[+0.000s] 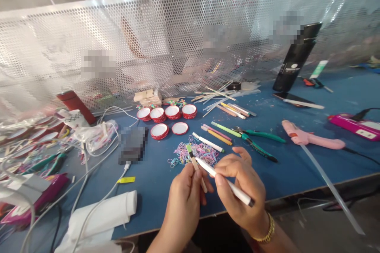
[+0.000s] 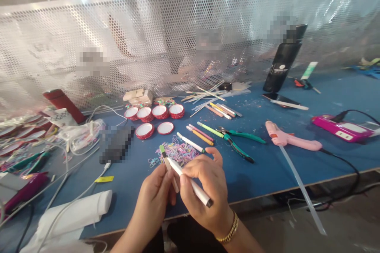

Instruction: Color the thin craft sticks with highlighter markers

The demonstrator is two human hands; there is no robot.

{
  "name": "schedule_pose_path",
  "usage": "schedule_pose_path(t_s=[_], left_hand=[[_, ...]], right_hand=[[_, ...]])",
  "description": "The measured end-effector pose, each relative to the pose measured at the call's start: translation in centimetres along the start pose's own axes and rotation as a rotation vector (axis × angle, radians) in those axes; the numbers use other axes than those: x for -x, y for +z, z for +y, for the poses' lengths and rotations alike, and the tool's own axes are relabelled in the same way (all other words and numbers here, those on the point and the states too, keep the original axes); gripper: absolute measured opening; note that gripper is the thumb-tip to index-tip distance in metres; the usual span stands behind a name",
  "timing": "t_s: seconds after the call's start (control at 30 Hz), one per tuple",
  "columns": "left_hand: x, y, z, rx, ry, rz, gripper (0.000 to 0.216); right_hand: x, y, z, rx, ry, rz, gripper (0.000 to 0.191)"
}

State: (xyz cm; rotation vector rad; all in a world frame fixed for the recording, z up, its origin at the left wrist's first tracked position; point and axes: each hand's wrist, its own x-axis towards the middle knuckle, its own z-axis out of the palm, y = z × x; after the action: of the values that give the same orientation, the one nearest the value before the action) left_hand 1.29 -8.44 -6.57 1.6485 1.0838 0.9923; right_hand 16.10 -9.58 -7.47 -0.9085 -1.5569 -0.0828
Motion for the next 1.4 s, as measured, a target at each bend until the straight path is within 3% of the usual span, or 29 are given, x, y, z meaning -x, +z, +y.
schedule_pose_path(t_s=[1.4], left_hand=[[0.0, 0.02, 0.36, 0.001, -0.015, 0.017, 0.037]], right_hand=[[-0.19, -0.13, -0.3, -0.008, -0.008, -0.049, 0.012]])
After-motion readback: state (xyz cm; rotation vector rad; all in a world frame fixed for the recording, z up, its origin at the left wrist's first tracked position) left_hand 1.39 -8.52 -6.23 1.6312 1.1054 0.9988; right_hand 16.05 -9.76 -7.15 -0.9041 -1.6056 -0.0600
